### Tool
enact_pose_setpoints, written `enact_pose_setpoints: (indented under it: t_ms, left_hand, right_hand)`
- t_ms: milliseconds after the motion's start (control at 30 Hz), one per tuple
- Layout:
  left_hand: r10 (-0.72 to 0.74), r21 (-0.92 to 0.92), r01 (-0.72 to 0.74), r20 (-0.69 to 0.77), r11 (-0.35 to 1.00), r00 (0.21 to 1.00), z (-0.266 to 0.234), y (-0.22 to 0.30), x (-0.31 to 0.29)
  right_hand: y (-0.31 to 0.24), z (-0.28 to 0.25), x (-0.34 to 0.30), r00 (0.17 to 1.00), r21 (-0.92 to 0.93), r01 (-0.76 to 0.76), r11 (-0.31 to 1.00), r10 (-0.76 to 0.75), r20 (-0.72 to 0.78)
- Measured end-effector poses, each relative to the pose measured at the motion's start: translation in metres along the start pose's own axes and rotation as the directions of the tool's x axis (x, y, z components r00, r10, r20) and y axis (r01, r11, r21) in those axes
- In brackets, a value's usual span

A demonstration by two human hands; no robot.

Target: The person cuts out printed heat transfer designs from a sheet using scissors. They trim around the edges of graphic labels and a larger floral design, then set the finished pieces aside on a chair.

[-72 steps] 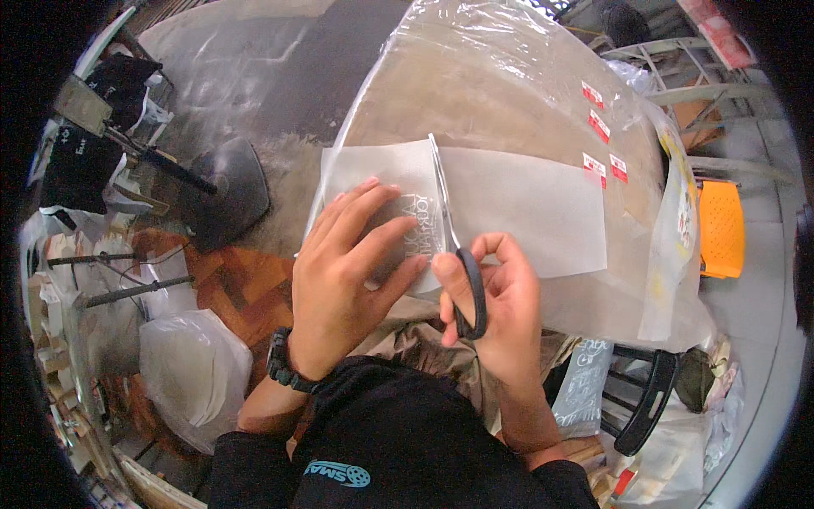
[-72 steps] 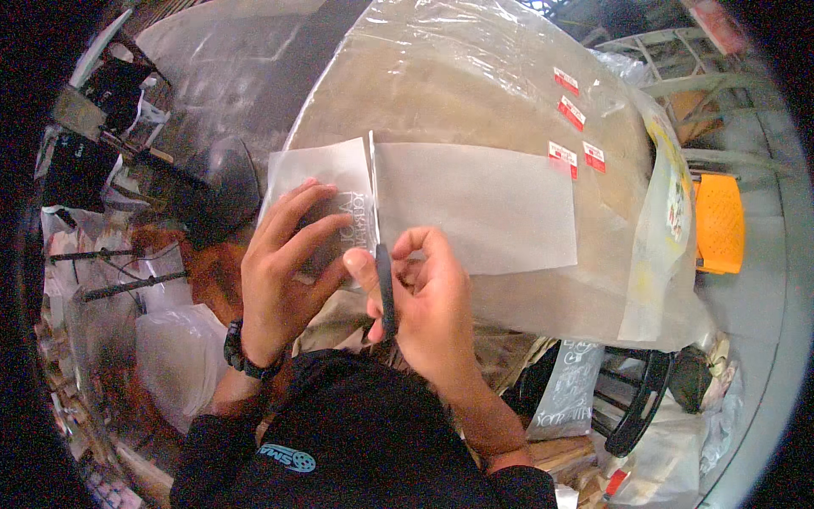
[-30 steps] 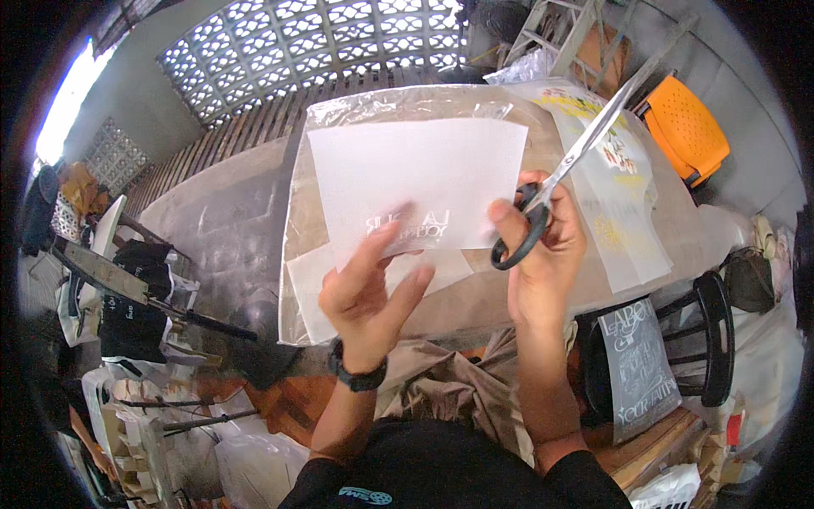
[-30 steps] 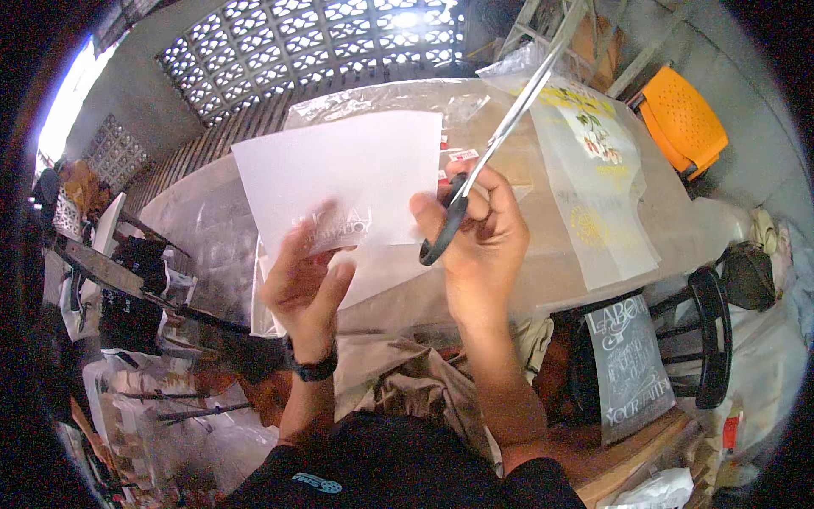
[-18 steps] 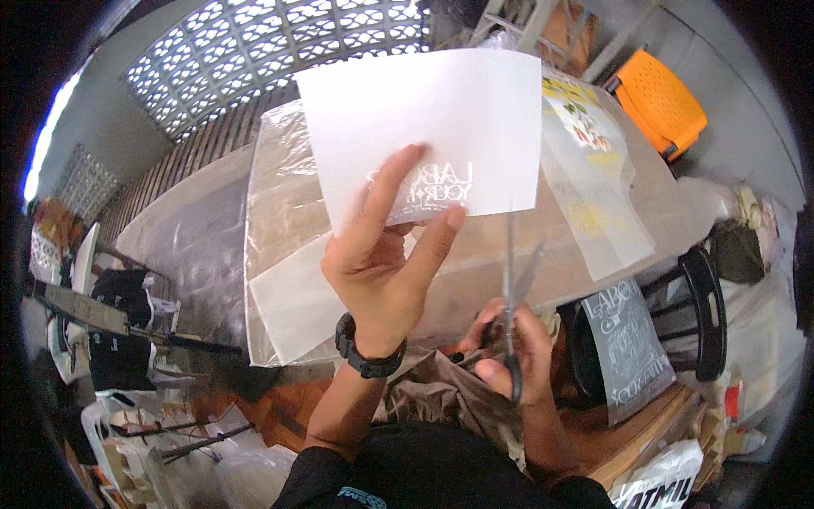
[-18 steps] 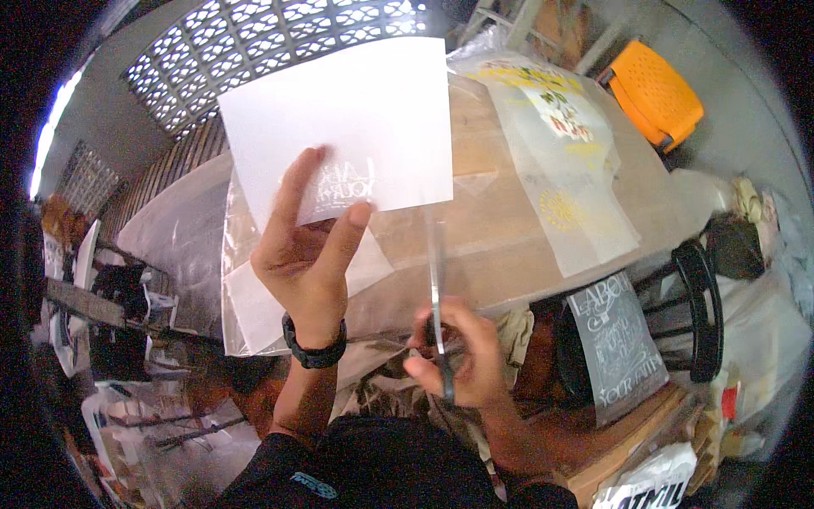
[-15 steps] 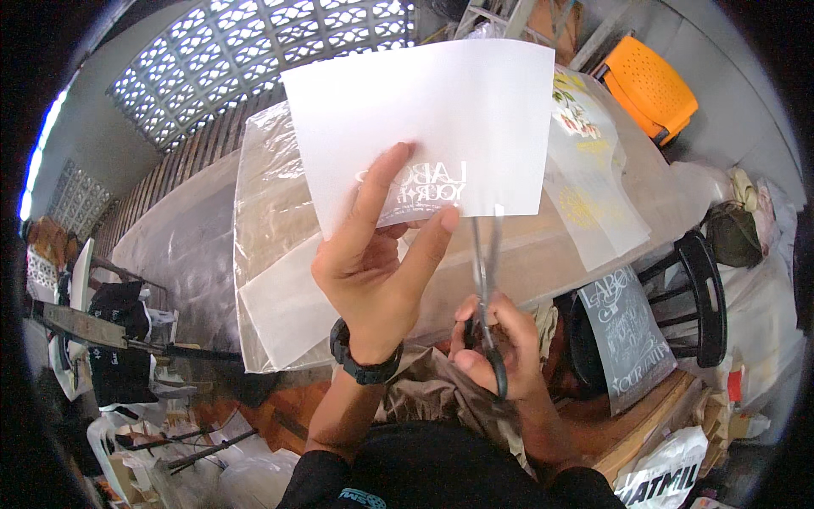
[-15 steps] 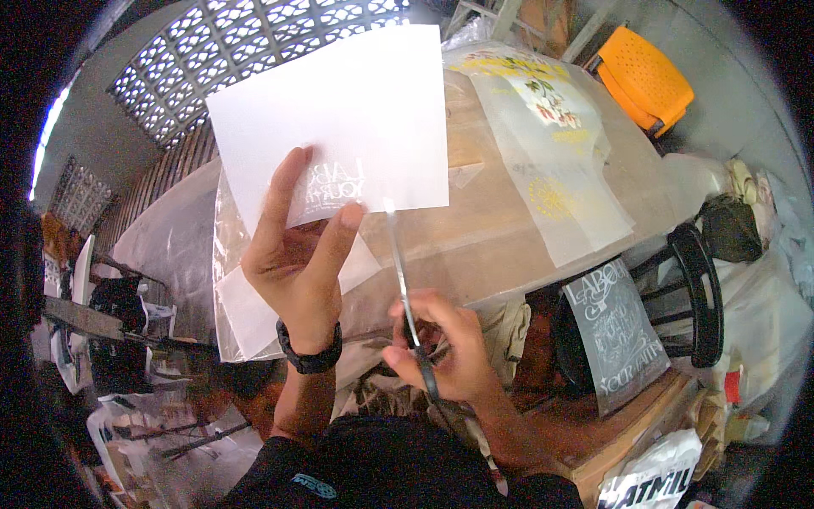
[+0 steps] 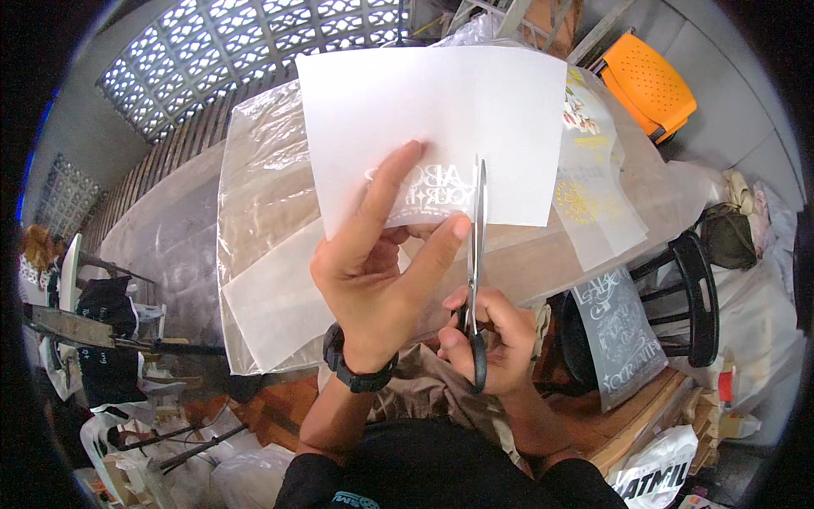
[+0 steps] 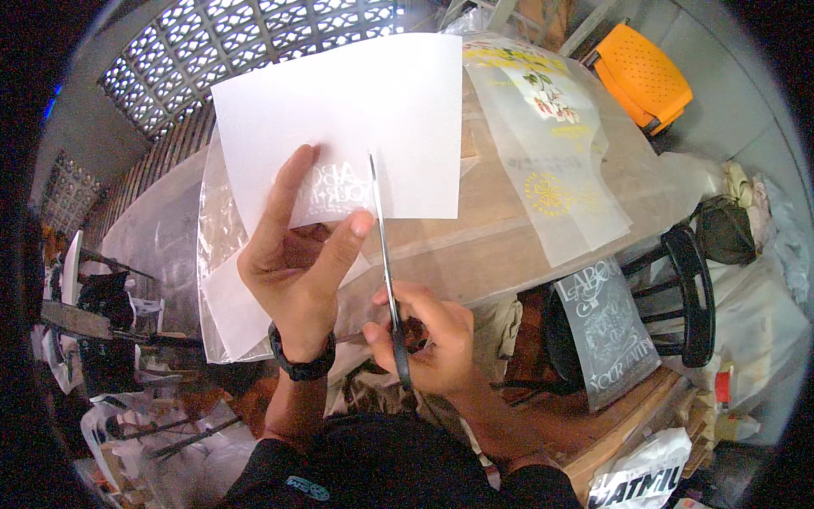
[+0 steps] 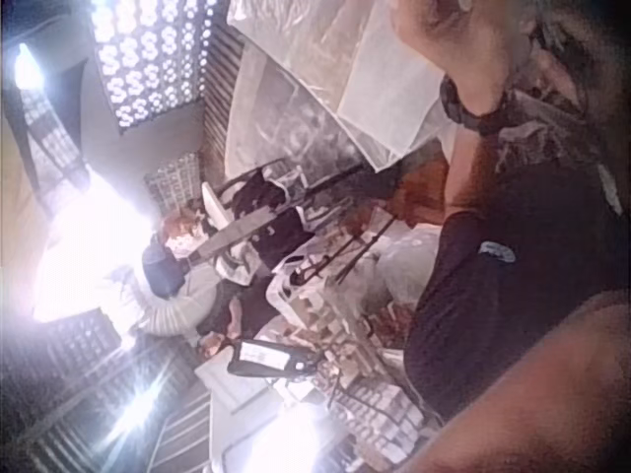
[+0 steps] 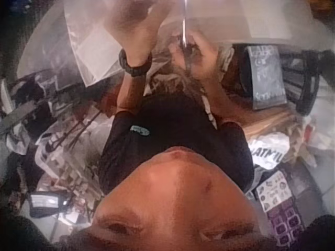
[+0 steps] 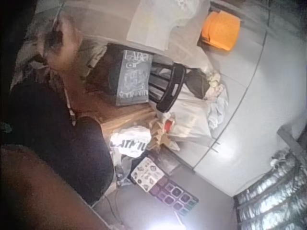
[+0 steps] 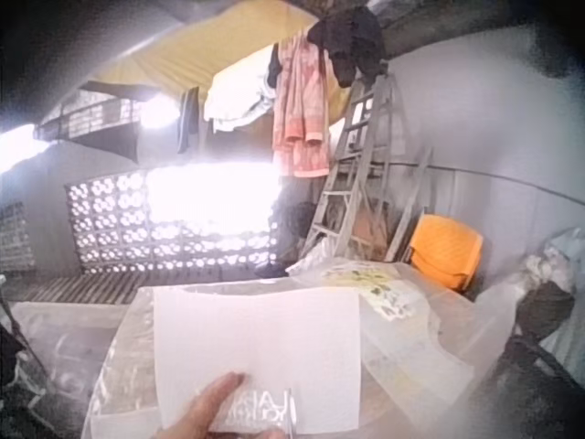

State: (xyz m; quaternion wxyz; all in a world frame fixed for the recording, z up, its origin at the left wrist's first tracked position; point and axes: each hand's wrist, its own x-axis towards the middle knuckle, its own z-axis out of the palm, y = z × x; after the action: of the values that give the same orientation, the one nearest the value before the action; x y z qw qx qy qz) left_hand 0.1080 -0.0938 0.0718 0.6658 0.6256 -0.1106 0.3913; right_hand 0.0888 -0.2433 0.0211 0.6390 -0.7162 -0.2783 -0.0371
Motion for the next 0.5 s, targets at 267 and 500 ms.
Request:
enact_pose_setpoints:
  t_ms: [267, 500]
  left_hand:
    - [-0.013, -0.039, 0.012, -0.025, 0.999, 1.000, 0.0039, -0.0026, -0.0020]
    - [-0.011, -0.047, 0.010, -0.010, 0.999, 1.000, 0.0049, -0.0007, -0.0019]
  right_hand:
    - [0.0014, 0.0021, -0.0012, 0.999, -0.036, 0.006, 0.999, -0.007, -0.036]
    - [0.0012, 0.0021, -0.0062, 0.998, -0.088, -0.004, 0.996, -0.001, -0.065]
